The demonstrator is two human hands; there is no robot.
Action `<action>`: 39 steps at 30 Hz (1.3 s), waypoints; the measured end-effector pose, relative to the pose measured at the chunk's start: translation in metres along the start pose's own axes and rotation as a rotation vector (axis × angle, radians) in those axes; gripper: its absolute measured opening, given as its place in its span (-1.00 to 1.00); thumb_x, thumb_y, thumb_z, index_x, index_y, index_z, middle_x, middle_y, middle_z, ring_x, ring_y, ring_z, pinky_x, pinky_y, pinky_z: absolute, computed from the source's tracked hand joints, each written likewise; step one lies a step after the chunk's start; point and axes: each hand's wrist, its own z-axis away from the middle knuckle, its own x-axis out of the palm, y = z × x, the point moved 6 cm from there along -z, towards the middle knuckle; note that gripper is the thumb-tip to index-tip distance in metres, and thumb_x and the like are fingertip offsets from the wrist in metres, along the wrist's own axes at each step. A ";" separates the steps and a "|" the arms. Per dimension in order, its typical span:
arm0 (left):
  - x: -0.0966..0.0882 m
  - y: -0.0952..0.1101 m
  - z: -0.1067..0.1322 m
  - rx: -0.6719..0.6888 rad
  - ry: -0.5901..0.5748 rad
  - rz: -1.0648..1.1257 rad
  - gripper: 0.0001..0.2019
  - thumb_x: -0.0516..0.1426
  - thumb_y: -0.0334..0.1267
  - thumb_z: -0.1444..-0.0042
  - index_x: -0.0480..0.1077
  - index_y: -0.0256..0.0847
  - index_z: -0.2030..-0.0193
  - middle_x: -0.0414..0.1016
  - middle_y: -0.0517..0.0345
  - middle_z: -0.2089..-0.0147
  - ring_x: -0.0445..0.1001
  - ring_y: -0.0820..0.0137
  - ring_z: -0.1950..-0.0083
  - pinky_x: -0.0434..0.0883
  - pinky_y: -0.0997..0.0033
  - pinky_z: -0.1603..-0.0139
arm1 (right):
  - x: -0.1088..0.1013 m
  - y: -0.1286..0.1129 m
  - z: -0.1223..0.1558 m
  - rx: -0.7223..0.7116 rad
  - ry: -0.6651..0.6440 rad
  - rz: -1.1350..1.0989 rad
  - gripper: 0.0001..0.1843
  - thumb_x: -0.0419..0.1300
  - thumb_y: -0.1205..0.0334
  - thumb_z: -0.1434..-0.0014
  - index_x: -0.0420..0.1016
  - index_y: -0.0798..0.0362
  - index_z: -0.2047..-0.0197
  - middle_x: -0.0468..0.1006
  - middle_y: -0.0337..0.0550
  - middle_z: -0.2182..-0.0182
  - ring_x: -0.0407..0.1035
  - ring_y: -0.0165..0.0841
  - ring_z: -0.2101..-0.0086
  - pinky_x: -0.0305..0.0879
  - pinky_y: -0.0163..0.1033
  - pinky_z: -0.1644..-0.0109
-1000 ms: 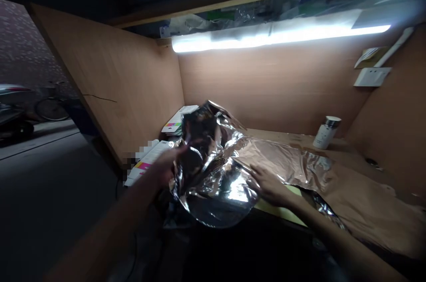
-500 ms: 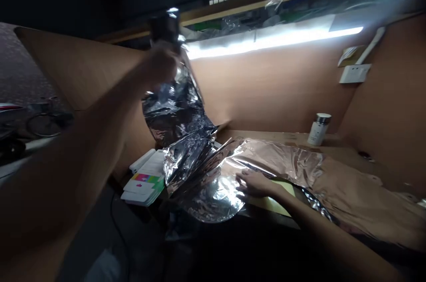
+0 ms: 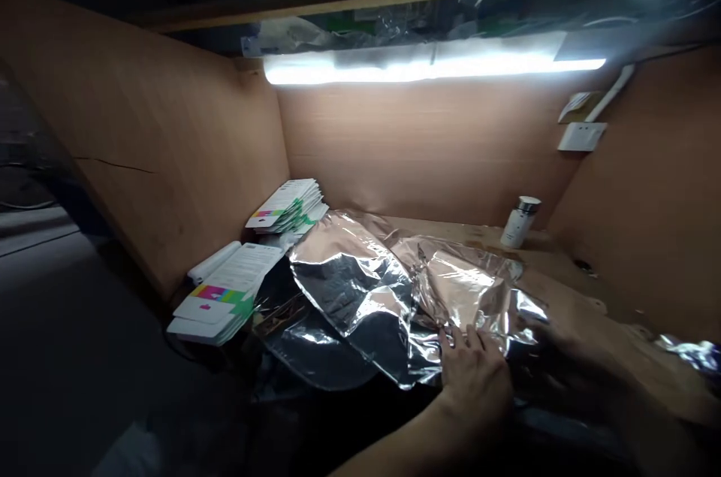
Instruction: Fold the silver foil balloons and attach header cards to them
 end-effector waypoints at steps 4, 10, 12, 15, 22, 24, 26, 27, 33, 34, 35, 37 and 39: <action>-0.001 0.006 0.020 0.093 -0.075 0.072 -0.22 0.00 0.07 -0.35 -0.04 -0.38 -0.55 0.01 -0.45 -0.52 0.02 -0.32 -0.50 0.00 -0.49 -0.38 | -0.002 0.003 0.009 0.097 0.034 -0.023 -0.72 0.41 -0.02 0.06 0.57 -0.03 0.35 0.68 0.00 0.38 0.59 -0.04 0.34 0.54 0.00 0.24; -0.019 -0.062 0.045 -0.029 -0.062 0.023 -0.05 -0.01 0.34 -0.24 -0.17 -0.17 -0.59 -0.23 -0.19 -0.60 -0.25 -0.27 -0.57 -0.25 -0.46 -0.45 | -0.014 -0.007 0.019 0.012 0.164 0.172 -0.63 0.33 -0.12 -0.03 0.55 -0.01 0.23 0.67 -0.03 0.37 0.57 -0.07 0.35 0.49 -0.08 0.33; -0.017 -0.080 0.050 -0.052 -0.109 0.002 -0.03 -0.01 0.38 -0.23 -0.07 -0.26 -0.57 -0.16 -0.26 -0.59 -0.24 -0.25 -0.58 -0.26 -0.43 -0.47 | -0.007 -0.021 0.028 -0.059 0.218 0.357 -0.65 0.25 -0.14 -0.09 0.53 -0.01 0.32 0.63 -0.04 0.45 0.54 -0.09 0.40 0.42 -0.09 0.37; -0.018 -0.084 0.061 0.037 -0.106 -0.011 0.09 0.07 0.43 -0.13 -0.11 -0.30 -0.57 -0.20 -0.26 -0.59 -0.25 -0.19 -0.58 -0.25 -0.34 -0.51 | 0.031 -0.063 0.044 -0.264 0.218 0.686 -0.72 0.19 -0.04 -0.16 0.47 -0.05 0.44 0.58 -0.02 0.51 0.46 -0.15 0.47 0.29 -0.12 0.40; -0.021 -0.088 0.088 -0.046 0.042 0.264 -0.24 0.24 0.11 -0.14 0.29 -0.21 -0.41 0.25 -0.23 -0.45 0.06 -0.22 -0.50 -0.05 -0.30 -0.50 | 0.242 -0.147 0.034 -0.676 -0.224 1.056 -0.77 0.14 0.32 -0.16 0.60 0.10 0.18 0.61 0.11 0.40 0.46 -0.19 0.50 0.32 -0.13 0.41; -0.021 -0.100 0.095 -0.201 0.147 0.569 -0.52 0.16 0.05 -0.23 0.50 -0.13 -0.20 0.50 -0.19 -0.24 0.30 -0.17 -0.37 0.16 -0.22 -0.42 | 0.311 -0.146 0.024 -0.703 -0.438 1.138 -0.74 0.09 0.29 -0.21 0.62 0.10 0.21 0.64 0.10 0.34 0.52 -0.16 0.40 0.41 -0.11 0.33; -0.018 -0.116 0.105 -0.397 0.238 0.939 -0.61 0.13 0.07 -0.25 0.58 -0.12 0.00 0.62 -0.15 -0.04 0.45 -0.14 -0.23 0.33 -0.15 -0.29 | 0.362 -0.139 0.020 -0.706 -0.623 1.200 -0.68 0.08 0.13 -0.29 0.62 0.08 0.14 0.66 0.11 0.22 0.55 -0.10 0.30 0.46 -0.07 0.28; -0.018 -0.124 0.110 -0.489 0.296 1.132 -0.61 0.12 0.08 -0.25 0.59 -0.15 0.05 0.64 -0.14 0.02 0.49 -0.13 -0.17 0.39 -0.14 -0.23 | 0.378 -0.136 0.018 -0.699 -0.672 1.205 -0.59 0.06 0.00 -0.32 0.61 0.08 0.06 0.66 0.13 0.15 0.56 -0.06 0.25 0.48 -0.03 0.25; -0.045 -0.150 0.132 -0.597 0.658 1.949 -0.68 0.18 -0.11 -0.21 0.57 -0.25 0.02 0.63 -0.12 -0.03 0.53 -0.01 -0.21 0.45 -0.07 -0.23 | 0.363 -0.117 -0.015 -0.839 -0.509 1.151 -0.25 -0.17 -0.29 -0.41 0.25 0.01 -0.42 0.35 0.17 -0.33 0.24 0.11 -0.29 0.13 0.34 -0.30; -0.048 -0.152 0.135 -0.584 0.649 2.000 -0.69 0.16 -0.13 -0.23 0.58 -0.25 0.01 0.63 -0.13 -0.05 0.50 0.00 -0.24 0.44 -0.08 -0.25 | 0.355 -0.107 -0.025 -0.859 -0.494 1.179 -0.28 -0.16 -0.26 -0.43 0.17 -0.04 -0.47 0.20 0.12 -0.42 0.07 0.11 -0.38 -0.08 0.39 -0.38; -0.050 -0.153 0.137 -0.574 0.637 2.035 -0.68 0.13 -0.13 -0.26 0.59 -0.26 0.01 0.62 -0.15 -0.07 0.47 0.00 -0.28 0.42 -0.09 -0.28 | 0.348 -0.095 -0.035 -0.847 -0.521 1.212 -0.29 -0.14 -0.24 -0.44 0.11 -0.06 -0.50 0.08 0.08 -0.47 -0.06 0.11 -0.43 -0.24 0.41 -0.42; -0.051 -0.155 0.144 -0.566 0.632 2.064 -0.64 0.07 -0.10 -0.31 0.59 -0.26 -0.02 0.60 -0.15 -0.12 0.43 -0.01 -0.33 0.39 -0.13 -0.31 | 0.335 -0.070 -0.048 -0.767 -0.654 1.242 -0.29 -0.14 -0.20 -0.46 0.03 -0.07 -0.53 -0.05 0.08 -0.51 -0.20 0.09 -0.46 -0.36 0.41 -0.43; -0.052 -0.159 0.150 -0.548 0.653 2.066 -0.60 0.03 -0.08 -0.34 0.58 -0.24 -0.05 0.59 -0.14 -0.15 0.40 0.00 -0.35 0.37 -0.15 -0.34 | 0.319 -0.059 -0.046 -0.727 -0.782 1.182 -0.27 -0.14 -0.18 -0.46 -0.08 -0.06 -0.56 -0.10 0.08 -0.52 -0.21 0.02 -0.47 -0.32 0.35 -0.46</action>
